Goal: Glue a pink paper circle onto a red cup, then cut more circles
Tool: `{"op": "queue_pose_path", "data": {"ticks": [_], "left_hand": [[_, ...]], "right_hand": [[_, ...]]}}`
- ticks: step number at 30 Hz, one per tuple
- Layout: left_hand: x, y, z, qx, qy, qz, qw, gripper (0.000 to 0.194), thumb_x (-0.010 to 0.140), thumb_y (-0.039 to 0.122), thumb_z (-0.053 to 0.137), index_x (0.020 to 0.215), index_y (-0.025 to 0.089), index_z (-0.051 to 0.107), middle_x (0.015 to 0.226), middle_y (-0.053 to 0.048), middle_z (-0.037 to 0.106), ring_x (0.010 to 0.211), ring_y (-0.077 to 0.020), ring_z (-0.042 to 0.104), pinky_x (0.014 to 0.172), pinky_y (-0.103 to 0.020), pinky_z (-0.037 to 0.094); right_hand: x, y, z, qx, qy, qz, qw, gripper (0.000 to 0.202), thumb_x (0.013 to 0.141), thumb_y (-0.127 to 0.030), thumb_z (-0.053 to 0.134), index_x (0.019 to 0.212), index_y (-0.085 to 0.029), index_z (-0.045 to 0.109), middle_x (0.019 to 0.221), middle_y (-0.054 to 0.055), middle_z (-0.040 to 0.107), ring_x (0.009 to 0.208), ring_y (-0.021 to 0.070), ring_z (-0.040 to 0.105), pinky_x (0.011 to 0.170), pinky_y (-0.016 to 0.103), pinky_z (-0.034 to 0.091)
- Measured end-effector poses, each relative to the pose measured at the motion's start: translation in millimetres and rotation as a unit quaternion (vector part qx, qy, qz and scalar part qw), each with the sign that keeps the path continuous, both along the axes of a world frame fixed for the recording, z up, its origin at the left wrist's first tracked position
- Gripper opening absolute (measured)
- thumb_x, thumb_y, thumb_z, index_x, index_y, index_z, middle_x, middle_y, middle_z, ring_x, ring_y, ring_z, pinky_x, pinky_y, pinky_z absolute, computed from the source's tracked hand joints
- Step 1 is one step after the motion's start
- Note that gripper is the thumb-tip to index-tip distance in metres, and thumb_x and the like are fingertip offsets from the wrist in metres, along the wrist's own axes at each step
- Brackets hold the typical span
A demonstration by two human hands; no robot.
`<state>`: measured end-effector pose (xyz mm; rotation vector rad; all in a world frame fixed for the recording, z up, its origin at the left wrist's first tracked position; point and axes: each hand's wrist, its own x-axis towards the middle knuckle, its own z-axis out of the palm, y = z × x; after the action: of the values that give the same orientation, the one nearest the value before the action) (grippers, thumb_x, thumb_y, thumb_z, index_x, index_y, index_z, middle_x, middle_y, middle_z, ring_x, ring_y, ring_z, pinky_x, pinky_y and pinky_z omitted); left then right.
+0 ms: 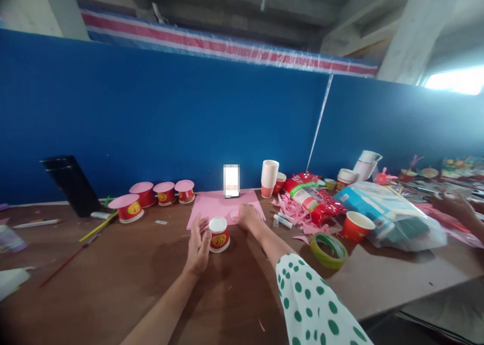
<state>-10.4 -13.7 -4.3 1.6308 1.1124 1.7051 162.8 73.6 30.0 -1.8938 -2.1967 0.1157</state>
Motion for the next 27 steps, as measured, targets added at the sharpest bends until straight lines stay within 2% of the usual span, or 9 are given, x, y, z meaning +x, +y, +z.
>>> {"op": "queue_pose_path", "data": {"ticks": [5, 10, 14, 18, 22, 27], "left_hand": [[-3.1, 1.4, 6.2, -0.007, -0.042, 0.016, 0.999, 0.051, 0.085, 0.046, 0.036, 0.127, 0.017, 0.034, 0.118, -0.014, 0.047, 0.109, -0.0226, 0.046, 0.093, -0.039, 0.034], [-7.7, 7.9, 3.0, -0.018, -0.074, 0.047, 0.996, 0.046, 0.086, 0.045, 0.034, 0.123, 0.018, 0.038, 0.115, -0.012, 0.050, 0.105, -0.0202, 0.050, 0.092, -0.037, 0.036], [-9.1, 13.3, -1.8, -0.035, -0.119, 0.058, 0.991, 0.047, 0.086, 0.047, 0.032, 0.122, 0.018, 0.040, 0.113, -0.012, 0.053, 0.103, -0.0201, 0.052, 0.091, -0.037, 0.037], [-10.3, 15.8, -4.6, -0.045, -0.128, 0.073, 0.988, 0.047, 0.085, 0.049, 0.033, 0.119, 0.018, 0.044, 0.109, -0.011, 0.054, 0.101, -0.0202, 0.053, 0.090, -0.037, 0.038], [-10.9, 15.1, -6.2, -0.050, -0.108, 0.081, 0.990, 0.045, 0.085, 0.048, 0.033, 0.117, 0.019, 0.045, 0.108, -0.011, 0.055, 0.099, -0.0200, 0.054, 0.088, -0.037, 0.039], [-8.1, 12.6, -3.1, -0.040, -0.099, 0.080, 0.991, 0.043, 0.085, 0.048, 0.033, 0.111, 0.018, 0.049, 0.106, -0.010, 0.056, 0.096, -0.0198, 0.055, 0.086, -0.036, 0.040]], "right_hand": [[8.3, 0.0, -6.3, 0.007, 0.016, -0.014, 1.000, 0.037, 0.076, -0.034, 0.052, 0.110, -0.019, 0.056, 0.108, 0.011, 0.061, 0.098, 0.0256, 0.055, 0.077, 0.031, 0.040], [29.2, -10.8, -9.2, 0.020, 0.042, -0.018, 0.999, 0.035, 0.083, -0.033, 0.040, 0.112, -0.018, 0.053, 0.106, 0.009, 0.062, 0.097, 0.0211, 0.057, 0.077, 0.028, 0.040], [35.8, -22.1, -8.6, 0.019, 0.037, 0.015, 0.999, 0.038, 0.081, -0.036, 0.046, 0.113, -0.017, 0.052, 0.105, 0.009, 0.062, 0.095, 0.0212, 0.057, 0.078, 0.027, 0.040], [29.1, -33.1, -4.7, 0.024, 0.018, 0.073, 0.997, 0.045, 0.073, -0.037, 0.058, 0.113, -0.019, 0.050, 0.110, 0.009, 0.058, 0.101, 0.0231, 0.052, 0.082, 0.028, 0.036], [26.2, -42.3, -2.5, 0.032, 0.009, 0.090, 0.995, 0.029, 0.077, -0.025, 0.051, 0.105, -0.019, 0.054, 0.101, 0.008, 0.060, 0.095, 0.0223, 0.054, 0.078, 0.029, 0.036], [34.7, -51.4, -4.1, 0.035, 0.014, 0.090, 0.995, 0.027, 0.080, -0.023, 0.046, 0.105, -0.020, 0.054, 0.102, 0.007, 0.060, 0.093, 0.0203, 0.055, 0.075, 0.027, 0.037]]}}
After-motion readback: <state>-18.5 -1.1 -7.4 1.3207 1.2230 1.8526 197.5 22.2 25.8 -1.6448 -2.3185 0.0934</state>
